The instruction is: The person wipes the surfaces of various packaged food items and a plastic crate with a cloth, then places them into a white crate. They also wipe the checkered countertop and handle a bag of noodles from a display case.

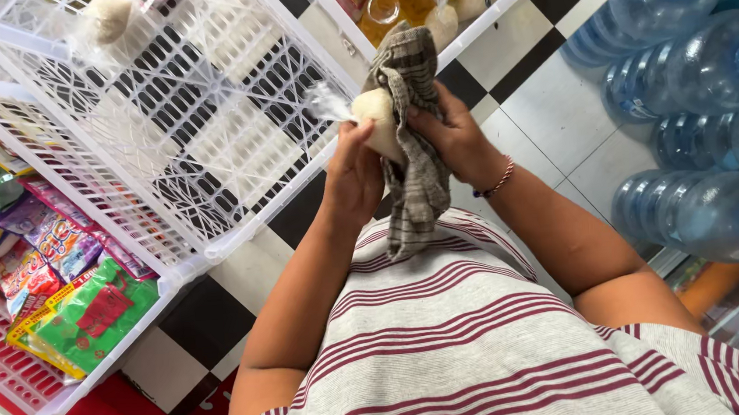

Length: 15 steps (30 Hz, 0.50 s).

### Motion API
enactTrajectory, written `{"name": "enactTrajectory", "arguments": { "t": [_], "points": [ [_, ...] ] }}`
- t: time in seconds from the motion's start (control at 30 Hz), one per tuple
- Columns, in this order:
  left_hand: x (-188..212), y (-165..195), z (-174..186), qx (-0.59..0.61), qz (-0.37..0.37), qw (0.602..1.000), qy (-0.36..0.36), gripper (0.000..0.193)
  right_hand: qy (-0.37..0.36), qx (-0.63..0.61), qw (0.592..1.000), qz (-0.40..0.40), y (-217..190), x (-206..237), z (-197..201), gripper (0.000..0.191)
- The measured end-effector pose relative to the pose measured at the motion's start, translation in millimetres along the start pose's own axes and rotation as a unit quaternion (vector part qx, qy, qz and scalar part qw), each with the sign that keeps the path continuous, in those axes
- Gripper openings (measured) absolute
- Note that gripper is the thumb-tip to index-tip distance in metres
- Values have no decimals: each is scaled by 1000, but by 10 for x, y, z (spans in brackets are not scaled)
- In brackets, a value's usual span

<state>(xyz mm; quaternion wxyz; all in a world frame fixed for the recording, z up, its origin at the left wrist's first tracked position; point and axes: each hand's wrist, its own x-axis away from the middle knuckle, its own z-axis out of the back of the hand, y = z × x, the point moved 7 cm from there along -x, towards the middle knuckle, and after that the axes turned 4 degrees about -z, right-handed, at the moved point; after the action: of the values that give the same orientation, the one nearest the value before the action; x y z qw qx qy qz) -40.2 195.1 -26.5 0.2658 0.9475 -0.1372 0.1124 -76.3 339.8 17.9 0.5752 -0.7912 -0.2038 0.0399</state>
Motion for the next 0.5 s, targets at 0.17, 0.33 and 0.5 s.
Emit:
{"name": "enactTrajectory", "arguments": {
  "t": [0.17,0.33,0.5],
  "points": [
    [141,237,-151,93,4,995,20,58,60,289,953,66,-200,139,-101,27],
    [283,258,53,73,-6,997,5,51,173,473,819,273,-660,373,-557,36],
    [466,301,392,109,-11,994,0,38,58,537,777,323,-349,561,-1412,55]
  ]
}}
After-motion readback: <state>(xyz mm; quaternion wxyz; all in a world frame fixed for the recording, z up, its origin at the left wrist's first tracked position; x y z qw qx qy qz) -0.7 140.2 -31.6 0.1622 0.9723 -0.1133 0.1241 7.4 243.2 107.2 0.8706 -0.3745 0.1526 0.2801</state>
